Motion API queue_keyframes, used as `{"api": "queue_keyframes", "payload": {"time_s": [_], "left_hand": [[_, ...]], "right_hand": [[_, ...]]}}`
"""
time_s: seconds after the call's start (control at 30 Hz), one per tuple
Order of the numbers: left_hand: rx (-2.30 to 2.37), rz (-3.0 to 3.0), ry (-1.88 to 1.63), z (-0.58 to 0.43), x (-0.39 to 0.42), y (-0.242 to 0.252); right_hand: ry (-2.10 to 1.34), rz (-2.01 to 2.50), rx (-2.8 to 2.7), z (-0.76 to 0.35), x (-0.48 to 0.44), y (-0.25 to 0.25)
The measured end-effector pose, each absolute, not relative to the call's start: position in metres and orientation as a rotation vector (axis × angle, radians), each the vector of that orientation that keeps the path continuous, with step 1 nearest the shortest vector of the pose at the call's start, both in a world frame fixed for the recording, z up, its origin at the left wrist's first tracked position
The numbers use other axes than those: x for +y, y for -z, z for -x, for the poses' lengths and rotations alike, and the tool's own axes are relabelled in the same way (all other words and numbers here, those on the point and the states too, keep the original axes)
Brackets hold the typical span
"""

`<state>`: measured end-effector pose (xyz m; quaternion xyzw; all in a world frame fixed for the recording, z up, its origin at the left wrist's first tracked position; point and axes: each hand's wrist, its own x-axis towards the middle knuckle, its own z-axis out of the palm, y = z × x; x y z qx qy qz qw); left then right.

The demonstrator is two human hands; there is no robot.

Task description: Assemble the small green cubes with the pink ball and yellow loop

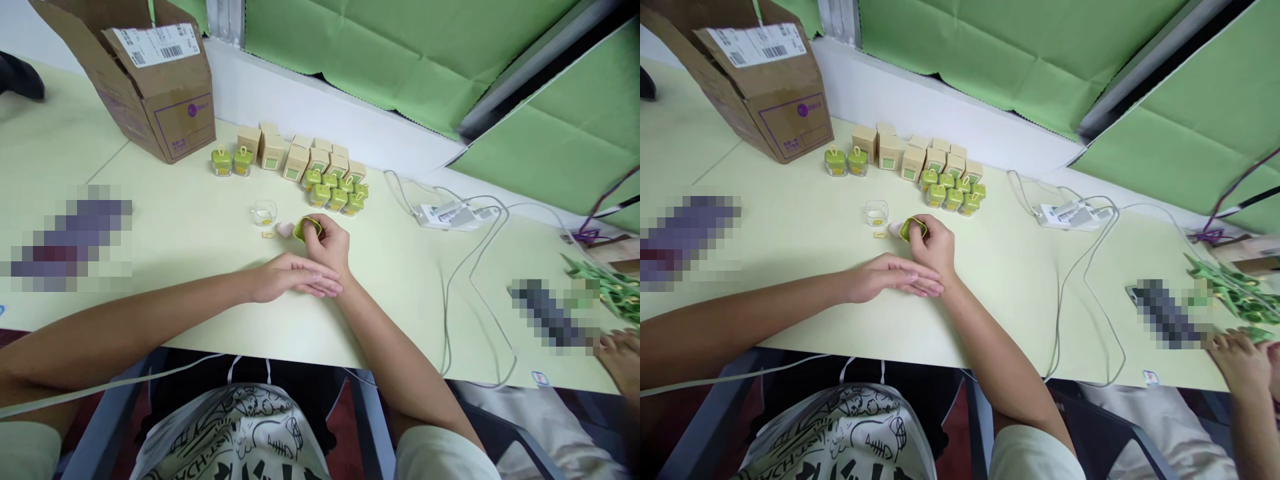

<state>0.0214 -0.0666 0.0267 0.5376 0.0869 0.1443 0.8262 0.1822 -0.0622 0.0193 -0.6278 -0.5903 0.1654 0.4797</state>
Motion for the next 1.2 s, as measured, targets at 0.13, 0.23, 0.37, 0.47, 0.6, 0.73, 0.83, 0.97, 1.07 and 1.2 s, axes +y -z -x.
{"api": "queue_keyframes", "payload": {"time_s": [0.13,0.23,0.37,0.47,0.6,0.73,0.83,0.97,1.07,1.2], "left_hand": [[0.122,-1.127,-0.213,-0.027,-0.076,-0.018],[0.045,-1.21,-0.049,-0.035,-0.087,-0.01],[0.07,-1.139,-0.141,-0.034,-0.082,-0.012],[0.184,-1.082,-0.396,-0.028,-0.068,-0.023],[0.212,-1.073,-0.431,-0.028,-0.063,-0.027],[0.077,-1.148,-0.251,-0.037,-0.084,-0.015],[0.051,-1.271,-0.128,-0.039,-0.094,-0.011],[0.348,-1.443,-0.559,-0.029,-0.072,-0.015],[0.656,-1.705,-1.149,-0.017,-0.04,-0.016],[0.472,-2.193,-1.332,-0.011,-0.016,-0.011]], "right_hand": [[-0.378,1.515,-1.439,-0.18,-0.06,-0.018],[-0.357,1.515,-1.484,-0.174,-0.06,-0.02],[-0.379,1.505,-1.49,-0.176,-0.06,-0.019],[-0.396,1.542,-1.401,-0.185,-0.056,-0.015],[-0.45,1.553,-1.338,-0.189,-0.052,-0.011],[-0.462,1.528,-1.349,-0.18,-0.052,-0.013],[-0.469,1.517,-1.341,-0.178,-0.051,-0.013],[-0.538,1.494,-1.257,-0.187,-0.05,-0.012],[-0.583,1.44,-1.181,-0.192,-0.05,-0.014],[-0.693,1.325,-1.174,-0.184,-0.055,-0.016]]}}
